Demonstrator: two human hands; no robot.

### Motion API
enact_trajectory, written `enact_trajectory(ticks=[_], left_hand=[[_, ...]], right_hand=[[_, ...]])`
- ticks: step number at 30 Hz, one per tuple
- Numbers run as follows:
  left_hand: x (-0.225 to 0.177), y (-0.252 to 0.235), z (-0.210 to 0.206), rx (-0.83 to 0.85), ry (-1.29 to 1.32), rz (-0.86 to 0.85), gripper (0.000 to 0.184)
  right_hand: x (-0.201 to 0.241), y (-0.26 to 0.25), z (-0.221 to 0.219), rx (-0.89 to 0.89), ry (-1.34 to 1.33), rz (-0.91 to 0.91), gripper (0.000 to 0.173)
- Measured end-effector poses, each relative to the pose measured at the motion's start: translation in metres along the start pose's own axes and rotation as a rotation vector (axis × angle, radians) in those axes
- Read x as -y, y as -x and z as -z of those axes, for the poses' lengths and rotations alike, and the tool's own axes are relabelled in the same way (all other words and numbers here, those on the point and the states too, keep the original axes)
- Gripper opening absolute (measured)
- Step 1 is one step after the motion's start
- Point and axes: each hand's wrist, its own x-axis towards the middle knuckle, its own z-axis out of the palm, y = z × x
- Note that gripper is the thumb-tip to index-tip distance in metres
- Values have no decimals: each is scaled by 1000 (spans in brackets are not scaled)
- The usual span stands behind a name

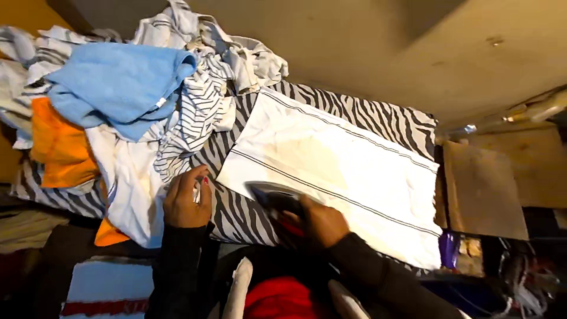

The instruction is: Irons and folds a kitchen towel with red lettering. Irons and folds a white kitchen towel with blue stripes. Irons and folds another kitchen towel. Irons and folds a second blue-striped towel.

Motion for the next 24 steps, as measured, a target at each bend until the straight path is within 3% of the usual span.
enact_trajectory(ticks=[3, 5, 7, 9, 14, 16, 18, 21, 24], left_hand=[[-15, -9, -42, 91, 75, -127, 33], [-21, -12, -79, 190, 109, -292, 32], [-5, -15, -108, 393, -10, -385, 41], [26, -18, -120, 492, -222, -346, 54], [41, -19, -118, 482, -312, -316, 60], [43, -19, -119, 466, -301, -330, 62], [45, -20, -119, 445, -297, -339, 63], [47, -22, -120, 465, -300, -340, 66], [43, -24, -114, 512, -316, -330, 69]], right_hand=[[-79, 30, -4, -163, 28, -221, 59], [-100, 40, -6, -237, 65, -219, 60], [-100, 40, -12, -311, 100, -61, 56], [-88, 26, -10, -317, 112, 29, 48], [-40, -21, 17, -60, -6, -126, 55], [-23, -16, 20, 58, -55, -179, 50], [-28, 4, 12, 49, -81, -239, 46], [-83, 44, 1, -56, -112, -478, 44], [-165, 72, 13, -37, -136, -813, 49]])
